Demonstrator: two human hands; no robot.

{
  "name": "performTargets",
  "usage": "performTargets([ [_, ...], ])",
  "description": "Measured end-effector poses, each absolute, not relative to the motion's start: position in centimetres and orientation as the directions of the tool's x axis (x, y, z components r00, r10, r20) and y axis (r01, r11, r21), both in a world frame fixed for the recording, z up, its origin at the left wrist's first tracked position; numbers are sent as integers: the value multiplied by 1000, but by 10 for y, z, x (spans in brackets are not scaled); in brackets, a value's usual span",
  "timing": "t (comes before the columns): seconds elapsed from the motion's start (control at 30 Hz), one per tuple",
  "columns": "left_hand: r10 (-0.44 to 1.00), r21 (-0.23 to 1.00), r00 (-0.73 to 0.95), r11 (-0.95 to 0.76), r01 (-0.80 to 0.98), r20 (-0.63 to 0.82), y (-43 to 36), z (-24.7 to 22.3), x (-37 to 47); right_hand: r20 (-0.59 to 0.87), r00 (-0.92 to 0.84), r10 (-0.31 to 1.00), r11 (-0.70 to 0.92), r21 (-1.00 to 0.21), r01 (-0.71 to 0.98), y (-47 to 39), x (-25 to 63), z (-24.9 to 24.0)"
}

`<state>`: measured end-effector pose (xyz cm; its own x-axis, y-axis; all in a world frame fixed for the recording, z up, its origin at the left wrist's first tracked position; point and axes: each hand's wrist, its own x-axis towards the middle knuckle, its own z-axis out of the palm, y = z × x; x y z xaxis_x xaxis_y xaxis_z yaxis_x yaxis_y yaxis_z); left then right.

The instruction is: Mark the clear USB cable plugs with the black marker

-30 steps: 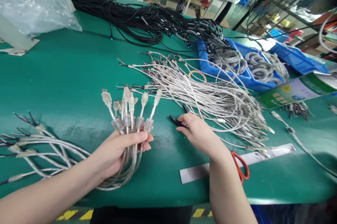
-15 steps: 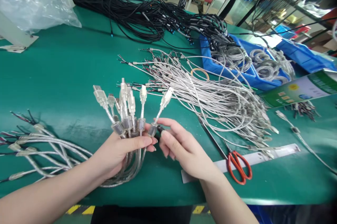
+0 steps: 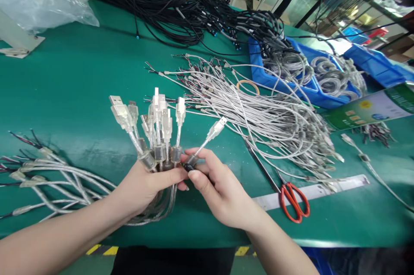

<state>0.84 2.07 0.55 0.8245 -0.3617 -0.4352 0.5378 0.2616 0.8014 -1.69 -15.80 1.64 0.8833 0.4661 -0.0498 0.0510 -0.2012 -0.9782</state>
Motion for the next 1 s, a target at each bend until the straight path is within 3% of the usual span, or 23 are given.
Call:
performTargets([
  [0.17, -409, 813, 797, 189, 551, -444, 22, 9, 7, 24, 948, 318, -325, -936, 133, -161, -11, 14],
  [0.37, -361, 832, 842, 242, 500, -402, 18, 9, 11, -60, 858, 510, -69, -997, -28, -162, -11, 10],
  [0.57, -469, 812, 781, 200, 548, -412, 20, 8, 7, -57, 944, 324, -191, -982, 6, -164, -11, 12],
  [0.67, -451, 814, 790, 204, 544, -415, 21, 6, 8, -85, 905, 418, -93, -994, -50, -164, -11, 13],
  [0.77, -438, 827, 807, 211, 521, -396, 20, 5, 10, -37, 850, 525, -75, -997, 3, -162, -12, 13],
  [0.9, -522, 819, 760, 185, 543, -386, 20, 5, 10, -10, 934, 357, -210, -975, 70, -163, -12, 11],
  [1.0, -528, 774, 734, 207, 598, -426, 21, 8, 10, -77, 945, 317, 5, -997, -83, -163, -9, 8],
])
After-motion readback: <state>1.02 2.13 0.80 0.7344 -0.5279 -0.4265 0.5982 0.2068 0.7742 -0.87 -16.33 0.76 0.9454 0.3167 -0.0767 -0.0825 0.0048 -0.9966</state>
